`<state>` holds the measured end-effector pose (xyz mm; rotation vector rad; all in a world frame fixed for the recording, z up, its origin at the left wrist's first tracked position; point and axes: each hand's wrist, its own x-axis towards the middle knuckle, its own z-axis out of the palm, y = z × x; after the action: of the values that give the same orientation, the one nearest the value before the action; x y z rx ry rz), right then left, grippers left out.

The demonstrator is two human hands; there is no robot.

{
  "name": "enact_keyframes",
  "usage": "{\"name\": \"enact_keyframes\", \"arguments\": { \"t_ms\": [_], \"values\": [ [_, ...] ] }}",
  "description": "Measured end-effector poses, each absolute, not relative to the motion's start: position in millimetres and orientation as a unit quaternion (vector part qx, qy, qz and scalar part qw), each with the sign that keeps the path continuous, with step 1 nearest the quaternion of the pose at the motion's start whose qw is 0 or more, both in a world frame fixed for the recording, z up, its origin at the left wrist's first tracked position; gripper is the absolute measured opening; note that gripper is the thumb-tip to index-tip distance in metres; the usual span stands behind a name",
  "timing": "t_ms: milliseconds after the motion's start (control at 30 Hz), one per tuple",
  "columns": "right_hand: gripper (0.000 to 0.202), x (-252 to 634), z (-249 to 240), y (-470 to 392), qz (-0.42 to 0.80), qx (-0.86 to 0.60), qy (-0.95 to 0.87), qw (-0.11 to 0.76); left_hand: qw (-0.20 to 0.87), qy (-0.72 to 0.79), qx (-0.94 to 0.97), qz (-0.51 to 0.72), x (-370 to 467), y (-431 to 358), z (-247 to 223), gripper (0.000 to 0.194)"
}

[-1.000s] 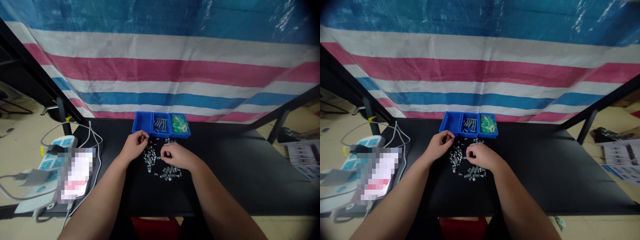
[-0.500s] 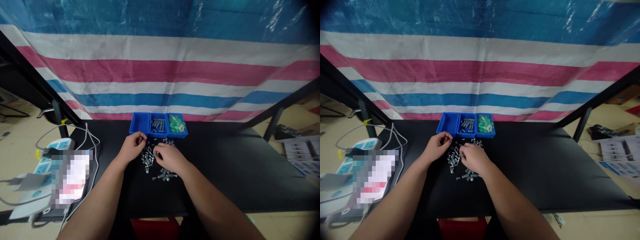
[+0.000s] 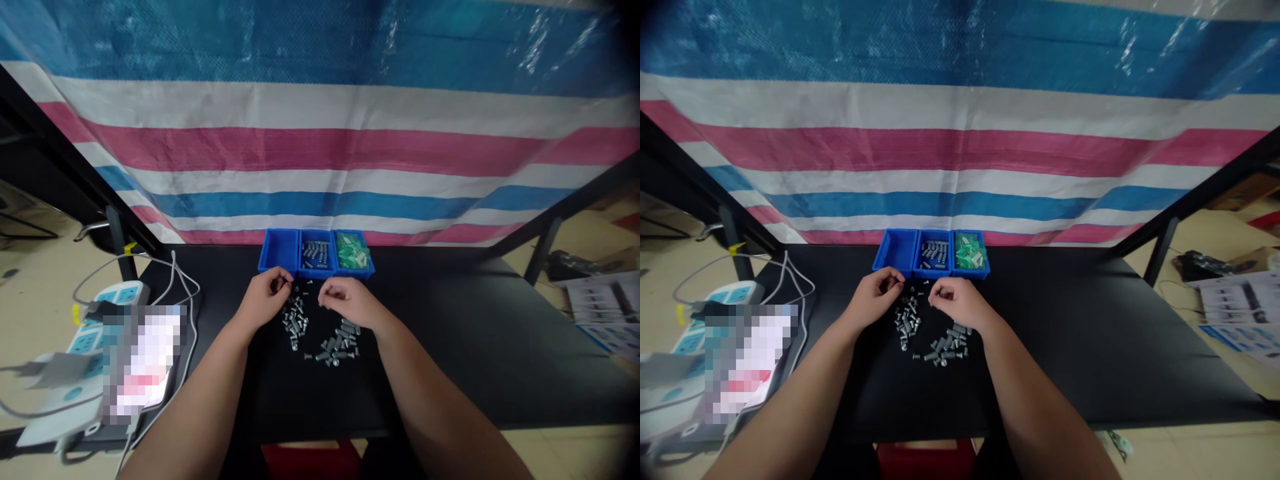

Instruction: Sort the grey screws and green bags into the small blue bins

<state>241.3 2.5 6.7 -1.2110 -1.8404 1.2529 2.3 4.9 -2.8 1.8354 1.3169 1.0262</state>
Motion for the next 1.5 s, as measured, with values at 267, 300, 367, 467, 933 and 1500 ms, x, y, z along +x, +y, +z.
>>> {"name": "enact_keyframes", "arguments": {
  "t_ms": [267, 300, 367, 467, 933, 1500],
  "values": [
    [0.023, 251.8, 13.8, 10.1, 0.37, -0.507, -0.663, 0.408, 0.332, 0.492, 0.695, 0.405, 1.4, 4.8, -4.3, 0.011],
    [0.019, 256.2, 16.1, 9.2, 0.337, -0.518, -0.691, 0.376, 0.332, 0.492, 0.694, 0.407, 1.3, 4.8, -4.5, 0.011],
    [0.014, 265.0, 20.7, 6.9, 0.286, -0.536, -0.732, 0.307, 0.331, 0.493, 0.694, 0.406, 1.0, 4.8, -4.9, 0.011],
    [0.008, 272.9, 23.4, 4.4, 0.255, -0.572, -0.759, 0.178, 0.331, 0.495, 0.694, 0.405, 1.0, 4.7, -4.7, 0.011],
    [0.003, 251.7, 33.4, -7.8, 0.22, -0.468, -0.827, 0.221, 0.333, 0.499, 0.695, 0.396, 2.5, 4.8, -2.3, 0.013],
    [0.038, 244.4, 13.9, 6.3, 0.304, -0.512, -0.667, 0.448, 0.346, 0.488, 0.686, 0.415, 1.4, 5.3, -3.7, 0.013]
  ]
}}
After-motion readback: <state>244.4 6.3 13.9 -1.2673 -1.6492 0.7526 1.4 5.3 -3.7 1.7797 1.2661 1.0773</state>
